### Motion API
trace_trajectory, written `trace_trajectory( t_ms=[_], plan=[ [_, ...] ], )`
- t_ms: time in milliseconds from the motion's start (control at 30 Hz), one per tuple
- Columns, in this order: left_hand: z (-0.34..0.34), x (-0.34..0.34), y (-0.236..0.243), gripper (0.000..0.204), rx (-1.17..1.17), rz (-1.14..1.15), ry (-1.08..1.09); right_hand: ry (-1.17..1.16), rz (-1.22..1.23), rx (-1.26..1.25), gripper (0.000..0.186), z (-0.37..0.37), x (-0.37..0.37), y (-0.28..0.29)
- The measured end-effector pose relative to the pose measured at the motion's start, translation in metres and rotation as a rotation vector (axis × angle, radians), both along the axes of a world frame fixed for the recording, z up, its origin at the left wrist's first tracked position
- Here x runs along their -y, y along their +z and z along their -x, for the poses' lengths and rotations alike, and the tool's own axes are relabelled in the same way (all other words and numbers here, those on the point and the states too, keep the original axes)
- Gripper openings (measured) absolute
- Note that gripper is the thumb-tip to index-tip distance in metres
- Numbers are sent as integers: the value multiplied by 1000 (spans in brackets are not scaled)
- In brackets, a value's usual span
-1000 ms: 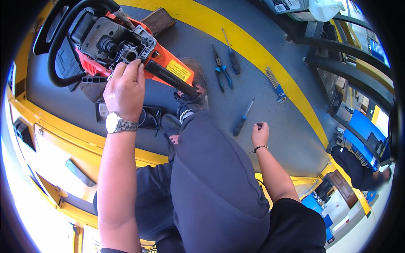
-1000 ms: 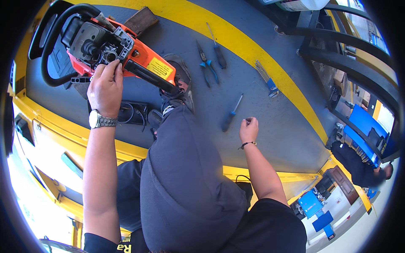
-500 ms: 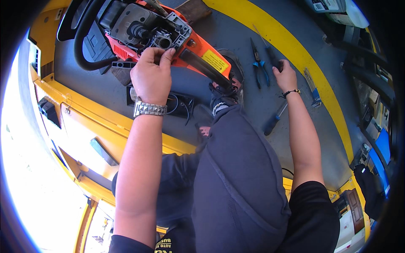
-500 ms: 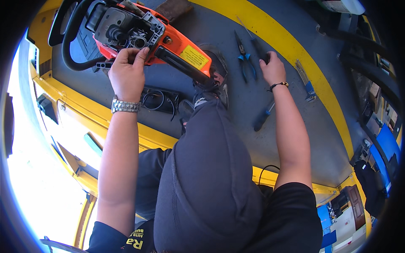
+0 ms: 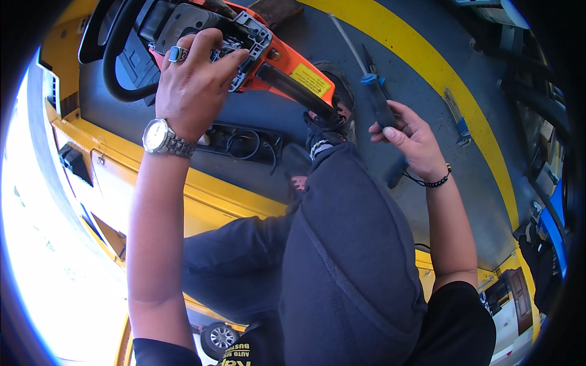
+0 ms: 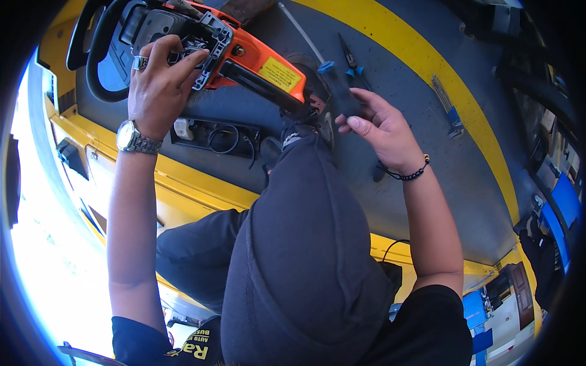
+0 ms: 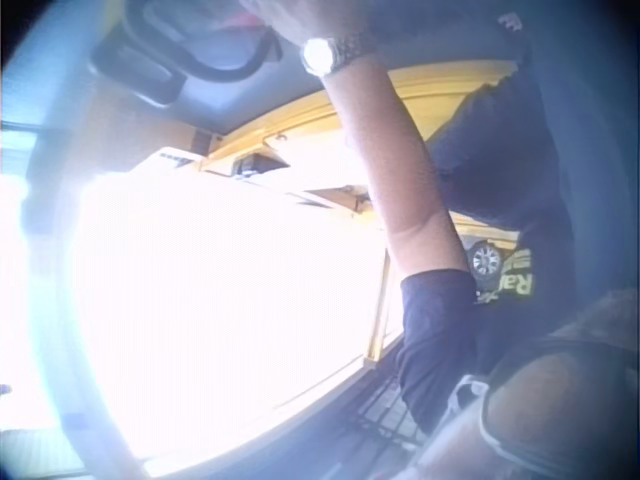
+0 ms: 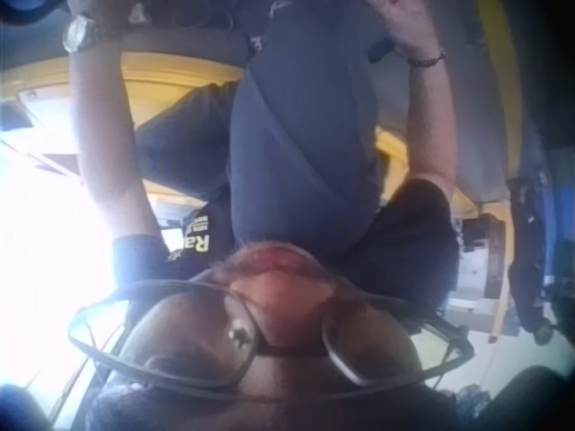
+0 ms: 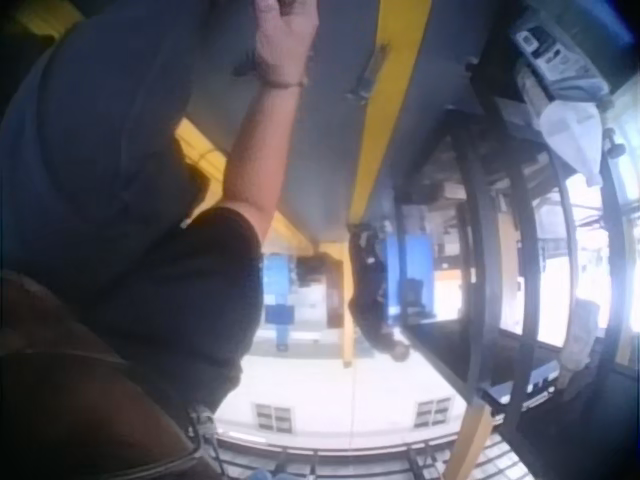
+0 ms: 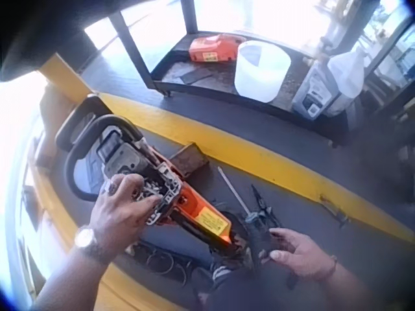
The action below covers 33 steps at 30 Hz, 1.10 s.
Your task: The person sits on the floor and repairs a chainsaw. They remove the air filter cover, disconnect a hose, and use a screwdriver to adjust internal components before reassembling the cover.
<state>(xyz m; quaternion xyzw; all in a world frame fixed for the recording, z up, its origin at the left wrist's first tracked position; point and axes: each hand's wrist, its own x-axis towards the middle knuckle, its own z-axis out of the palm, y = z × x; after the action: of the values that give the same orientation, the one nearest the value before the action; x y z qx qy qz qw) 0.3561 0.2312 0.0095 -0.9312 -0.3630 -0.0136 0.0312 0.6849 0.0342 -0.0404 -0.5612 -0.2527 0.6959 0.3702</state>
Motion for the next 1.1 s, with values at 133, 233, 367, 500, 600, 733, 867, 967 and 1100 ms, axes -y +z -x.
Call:
trace_trajectory(
  t_ms=[133,233,367,500,600,733,867,967,1100],
  plan=[
    [-6,-12,-1,32,-66,31,-153,113,-40,-76,47,16,-11,15],
    [-9,-17,-5,25,-182,53,-178,140,-10,-22,43,21,-16,26],
    [-3,-26,-8,27,-217,146,-206,124,-20,104,42,30,-14,41],
    [2,-32,-12,32,-180,200,-233,177,-477,497,46,39,-17,50],
    [1,-36,-12,34,-166,258,-241,227,-683,672,48,42,-23,55],
    [-3,-39,-9,35,-173,346,-223,158,-566,543,43,41,-25,55],
    [0,-41,-10,36,-157,345,-234,51,-364,291,39,50,-26,56],
    [-2,-40,-10,36,-177,355,-218,33,-309,214,38,57,-27,56],
    [-4,-41,-10,35,-171,362,-218,-37,-227,117,38,68,-26,59]
  ],
)
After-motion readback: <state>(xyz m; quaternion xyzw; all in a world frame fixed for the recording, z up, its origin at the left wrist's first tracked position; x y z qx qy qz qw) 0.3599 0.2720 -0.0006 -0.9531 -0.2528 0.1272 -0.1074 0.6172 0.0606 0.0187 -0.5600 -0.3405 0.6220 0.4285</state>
